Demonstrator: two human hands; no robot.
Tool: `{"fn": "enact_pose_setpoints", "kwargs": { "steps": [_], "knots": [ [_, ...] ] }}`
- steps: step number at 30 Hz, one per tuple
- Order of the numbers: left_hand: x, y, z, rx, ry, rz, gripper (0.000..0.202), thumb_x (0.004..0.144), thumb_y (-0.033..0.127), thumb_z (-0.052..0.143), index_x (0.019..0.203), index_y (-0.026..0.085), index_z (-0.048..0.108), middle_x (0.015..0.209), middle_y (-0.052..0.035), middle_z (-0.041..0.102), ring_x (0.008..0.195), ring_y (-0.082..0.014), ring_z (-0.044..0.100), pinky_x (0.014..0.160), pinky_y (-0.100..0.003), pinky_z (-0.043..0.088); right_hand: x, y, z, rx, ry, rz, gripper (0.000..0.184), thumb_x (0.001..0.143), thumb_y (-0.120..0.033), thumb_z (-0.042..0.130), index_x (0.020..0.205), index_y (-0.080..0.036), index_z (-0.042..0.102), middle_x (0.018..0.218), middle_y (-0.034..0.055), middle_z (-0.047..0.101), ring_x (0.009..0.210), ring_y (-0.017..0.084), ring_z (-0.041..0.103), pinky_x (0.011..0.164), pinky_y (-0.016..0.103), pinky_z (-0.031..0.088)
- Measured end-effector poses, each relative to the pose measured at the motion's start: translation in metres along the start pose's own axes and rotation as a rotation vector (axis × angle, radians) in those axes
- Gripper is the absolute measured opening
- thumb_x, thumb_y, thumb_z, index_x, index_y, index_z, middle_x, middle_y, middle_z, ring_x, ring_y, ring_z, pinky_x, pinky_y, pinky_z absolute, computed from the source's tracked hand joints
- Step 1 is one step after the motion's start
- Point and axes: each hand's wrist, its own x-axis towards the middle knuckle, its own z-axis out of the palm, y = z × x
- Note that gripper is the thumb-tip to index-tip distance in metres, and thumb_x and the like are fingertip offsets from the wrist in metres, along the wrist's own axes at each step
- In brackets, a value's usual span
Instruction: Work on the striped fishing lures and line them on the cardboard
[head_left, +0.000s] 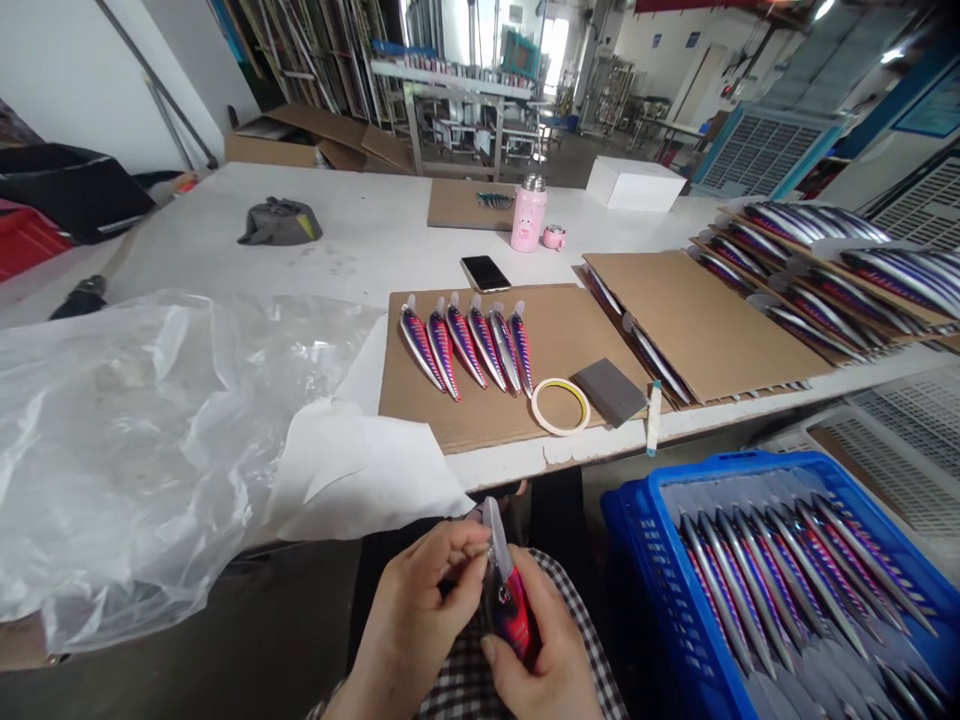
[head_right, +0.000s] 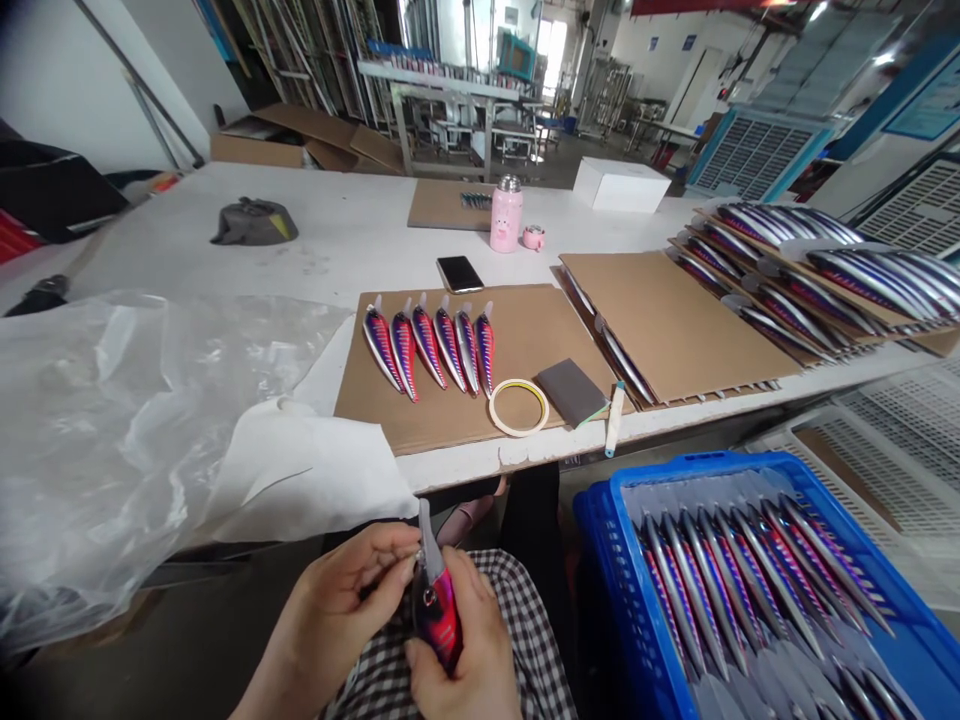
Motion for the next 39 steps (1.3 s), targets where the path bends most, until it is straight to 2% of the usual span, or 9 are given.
{"fn": "enact_pose_setpoints", "kwargs": {
  "steps": [5, 11, 24, 29, 33, 39],
  "knots": [
    [0.0, 0.007, -0.002, 0.075, 0.037, 0.021, 0.014, 0.08, 0.018, 0.056, 0.091, 0.026, 0.062, 0.076, 0.0041, 0.069, 0.066, -0.0119, 0.069, 0.063, -0.018, 0.055, -0.001, 0.0, 0.001, -0.054, 0.022, -0.029, 0.076, 0.062, -0.006, 0.058, 0.133, -0.027, 0.042, 0.131, 0.0026, 0.056, 0.121, 0.025, 0.052, 0.104, 0.038, 0.041],
    [0.001, 0.012, -0.004, 0.029, 0.031, -0.011, 0.015, 0.078, 0.017, 0.06, 0.089, 0.026, 0.063, 0.078, 0.0064, 0.072, 0.069, -0.0095, 0.069, 0.065, -0.014, 0.054, 0.0, 0.0, 0.0, -0.045, 0.001, -0.04, 0.077, 0.062, -0.006, 0.058, 0.133, -0.027, 0.042, 0.131, 0.0027, 0.056, 0.121, 0.025, 0.052, 0.103, 0.039, 0.042],
    [0.002, 0.012, -0.005, 0.122, 0.024, 0.016, 0.016, 0.08, 0.017, 0.052, 0.09, 0.023, 0.062, 0.075, 0.0021, 0.069, 0.065, -0.0119, 0.069, 0.062, -0.019, 0.056, 0.002, -0.003, -0.002, -0.114, 0.02, -0.068, 0.073, 0.064, -0.009, 0.057, 0.133, -0.026, 0.041, 0.129, 0.0027, 0.058, 0.119, 0.027, 0.054, 0.101, 0.04, 0.045],
    [0.002, 0.014, -0.005, 0.1, 0.027, 0.024, 0.017, 0.078, 0.016, 0.056, 0.09, 0.026, 0.062, 0.077, 0.0051, 0.07, 0.065, -0.0096, 0.068, 0.062, -0.015, 0.055, 0.002, -0.003, -0.003, -0.168, 0.038, -0.112, 0.074, 0.066, -0.01, 0.057, 0.136, -0.026, 0.039, 0.129, 0.0038, 0.058, 0.118, 0.028, 0.055, 0.099, 0.041, 0.047],
    [0.002, 0.015, -0.007, 0.076, 0.017, 0.0, 0.015, 0.077, 0.017, 0.058, 0.088, 0.026, 0.062, 0.079, 0.007, 0.071, 0.067, -0.0085, 0.069, 0.064, -0.014, 0.054, 0.002, -0.002, -0.003, -0.179, 0.034, -0.117, 0.074, 0.067, -0.01, 0.058, 0.137, -0.027, 0.038, 0.129, 0.0035, 0.058, 0.117, 0.028, 0.055, 0.099, 0.041, 0.047],
    [0.001, 0.012, -0.007, 0.051, 0.019, -0.058, 0.013, 0.079, 0.019, 0.057, 0.089, 0.025, 0.063, 0.08, 0.0047, 0.072, 0.073, -0.0106, 0.07, 0.067, -0.016, 0.054, 0.003, -0.003, -0.004, -0.155, 0.016, -0.114, 0.075, 0.066, -0.009, 0.058, 0.136, -0.027, 0.039, 0.13, 0.0029, 0.057, 0.119, 0.027, 0.054, 0.1, 0.04, 0.046]
  ]
}}
